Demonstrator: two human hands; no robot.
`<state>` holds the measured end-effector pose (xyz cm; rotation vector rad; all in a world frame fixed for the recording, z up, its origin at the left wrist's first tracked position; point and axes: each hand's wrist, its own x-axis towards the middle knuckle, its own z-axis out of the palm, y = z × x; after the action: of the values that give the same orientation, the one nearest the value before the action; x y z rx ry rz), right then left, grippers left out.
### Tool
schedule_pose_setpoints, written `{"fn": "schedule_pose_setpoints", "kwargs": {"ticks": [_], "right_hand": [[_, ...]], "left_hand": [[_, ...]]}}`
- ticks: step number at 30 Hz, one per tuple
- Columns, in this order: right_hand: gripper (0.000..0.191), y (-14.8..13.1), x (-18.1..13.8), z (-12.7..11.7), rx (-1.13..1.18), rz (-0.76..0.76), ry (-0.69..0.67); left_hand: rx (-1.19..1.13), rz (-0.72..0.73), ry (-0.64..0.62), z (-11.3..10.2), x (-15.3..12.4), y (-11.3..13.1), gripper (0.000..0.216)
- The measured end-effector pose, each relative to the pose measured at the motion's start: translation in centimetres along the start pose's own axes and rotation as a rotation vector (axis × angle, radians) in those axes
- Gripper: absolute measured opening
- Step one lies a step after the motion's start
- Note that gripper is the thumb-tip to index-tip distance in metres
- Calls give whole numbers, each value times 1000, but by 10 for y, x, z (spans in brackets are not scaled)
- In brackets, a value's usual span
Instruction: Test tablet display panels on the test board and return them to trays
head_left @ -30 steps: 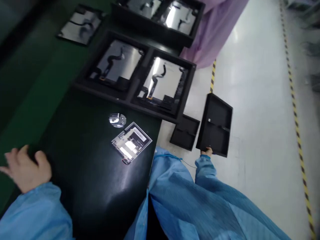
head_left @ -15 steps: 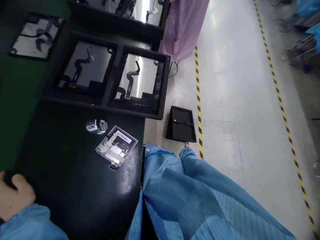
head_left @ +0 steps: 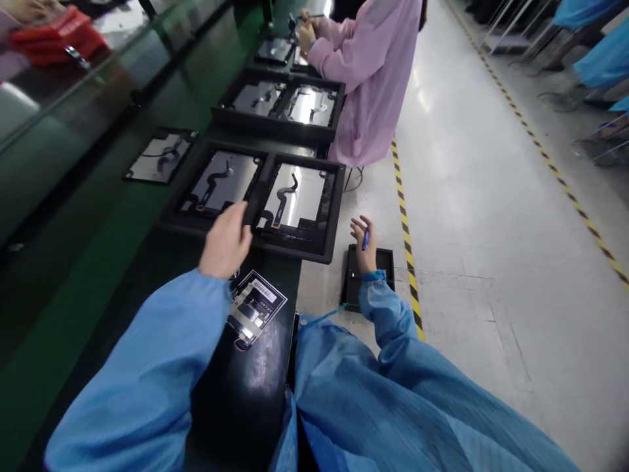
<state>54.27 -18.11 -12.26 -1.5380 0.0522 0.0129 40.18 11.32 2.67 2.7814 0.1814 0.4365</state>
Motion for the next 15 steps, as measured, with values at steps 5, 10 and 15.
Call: {"fn": "schedule_pose_setpoints", "kwargs": {"ticks": [5, 10, 15], "right_hand": [[69, -35, -33, 53, -165, -378, -194], [66, -37, -43, 61, -236, -355, -129], [63, -38, -42, 61, -266, -348, -100]], "left_hand": [[-69, -161, -222, 54, 31, 31, 58], [-138, -273, -141, 74, 28, 54, 55], [-337, -432, -69, 67, 45, 46, 51]]}}
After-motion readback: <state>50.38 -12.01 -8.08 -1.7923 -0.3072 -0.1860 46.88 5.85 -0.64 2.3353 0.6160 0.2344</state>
